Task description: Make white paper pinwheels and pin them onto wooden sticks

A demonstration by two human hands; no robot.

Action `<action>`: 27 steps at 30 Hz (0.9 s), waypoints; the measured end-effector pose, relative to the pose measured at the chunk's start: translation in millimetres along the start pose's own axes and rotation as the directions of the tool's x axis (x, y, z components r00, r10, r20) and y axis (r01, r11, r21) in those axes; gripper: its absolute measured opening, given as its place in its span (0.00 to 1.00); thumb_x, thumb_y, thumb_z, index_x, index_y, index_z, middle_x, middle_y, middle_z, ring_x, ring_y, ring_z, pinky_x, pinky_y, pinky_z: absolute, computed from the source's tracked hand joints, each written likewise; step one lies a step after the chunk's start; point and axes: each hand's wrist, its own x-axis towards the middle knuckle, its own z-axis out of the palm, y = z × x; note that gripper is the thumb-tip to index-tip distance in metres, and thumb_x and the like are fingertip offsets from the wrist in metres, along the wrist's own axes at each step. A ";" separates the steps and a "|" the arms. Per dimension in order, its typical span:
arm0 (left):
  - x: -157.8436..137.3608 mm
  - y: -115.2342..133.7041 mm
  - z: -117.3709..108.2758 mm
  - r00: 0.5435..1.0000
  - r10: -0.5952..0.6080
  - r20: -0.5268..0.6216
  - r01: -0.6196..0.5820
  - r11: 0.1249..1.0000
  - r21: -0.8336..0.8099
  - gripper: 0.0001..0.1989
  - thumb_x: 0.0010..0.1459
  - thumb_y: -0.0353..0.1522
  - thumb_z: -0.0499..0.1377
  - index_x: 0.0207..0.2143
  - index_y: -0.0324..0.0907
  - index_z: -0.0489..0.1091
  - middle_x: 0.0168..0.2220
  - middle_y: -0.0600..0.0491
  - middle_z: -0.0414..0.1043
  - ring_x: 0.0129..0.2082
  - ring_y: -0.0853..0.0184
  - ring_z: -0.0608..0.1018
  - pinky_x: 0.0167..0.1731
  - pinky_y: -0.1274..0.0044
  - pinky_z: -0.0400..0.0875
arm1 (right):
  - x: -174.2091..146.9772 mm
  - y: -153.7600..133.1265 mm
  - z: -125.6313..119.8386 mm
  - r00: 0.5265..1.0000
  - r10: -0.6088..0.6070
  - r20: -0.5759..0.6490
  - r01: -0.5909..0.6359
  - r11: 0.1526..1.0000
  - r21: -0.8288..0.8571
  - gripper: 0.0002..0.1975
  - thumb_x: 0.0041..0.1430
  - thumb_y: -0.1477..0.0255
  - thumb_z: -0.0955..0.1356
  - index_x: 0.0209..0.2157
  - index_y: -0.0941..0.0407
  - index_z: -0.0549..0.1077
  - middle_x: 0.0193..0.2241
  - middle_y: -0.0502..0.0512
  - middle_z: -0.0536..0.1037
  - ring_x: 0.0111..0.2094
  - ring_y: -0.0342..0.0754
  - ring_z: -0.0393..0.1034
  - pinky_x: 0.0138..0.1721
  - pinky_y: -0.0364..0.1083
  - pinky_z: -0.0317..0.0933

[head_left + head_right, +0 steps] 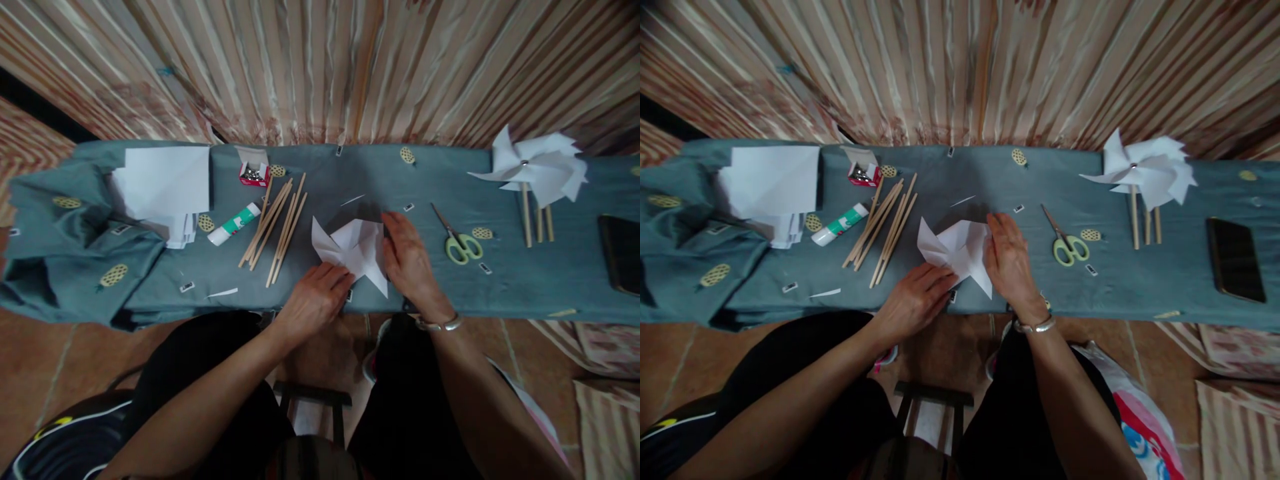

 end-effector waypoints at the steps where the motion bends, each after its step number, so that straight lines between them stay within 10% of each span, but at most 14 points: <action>1: 0.3 -0.2 -0.2 1.000 0.000 0.003 0.000 1.000 0.002 0.13 0.62 0.27 0.56 0.49 0.33 0.70 0.46 0.43 0.75 0.45 0.56 0.75 0.42 0.65 0.76 | 5.3 3.5 1.7 1.000 -0.013 0.028 0.013 1.000 0.005 0.24 0.64 0.74 0.59 0.61 0.58 0.65 0.61 0.64 0.69 0.65 0.59 0.58 0.64 0.65 0.54; 6: 1.5 -2.6 -3.2 1.000 0.011 -0.022 -0.011 1.000 0.016 0.12 0.63 0.27 0.56 0.48 0.33 0.71 0.45 0.43 0.75 0.44 0.57 0.75 0.41 0.65 0.76 | 17.2 5.3 3.4 0.994 -0.067 0.089 0.064 0.998 0.029 0.22 0.64 0.71 0.60 0.57 0.60 0.70 0.55 0.65 0.76 0.60 0.58 0.66 0.61 0.61 0.60; 11: 0.0 -11.8 -12.5 0.999 -0.008 -0.037 0.009 0.999 0.047 0.11 0.62 0.25 0.56 0.46 0.36 0.73 0.48 0.44 0.75 0.47 0.57 0.74 0.44 0.67 0.75 | 12.1 2.6 -18.3 0.986 0.162 0.024 -0.164 0.984 0.070 0.17 0.60 0.68 0.66 0.49 0.57 0.77 0.43 0.59 0.83 0.44 0.55 0.78 0.50 0.56 0.69; 27: 22.8 -29.0 -4.3 0.988 -0.019 -0.152 0.030 0.997 0.071 0.15 0.62 0.23 0.51 0.47 0.38 0.73 0.56 0.42 0.70 0.54 0.55 0.70 0.51 0.61 0.69 | -55.5 -2.5 -54.2 0.868 0.432 0.244 -0.454 0.890 0.040 0.09 0.55 0.63 0.71 0.34 0.54 0.79 0.28 0.53 0.82 0.29 0.52 0.77 0.32 0.50 0.68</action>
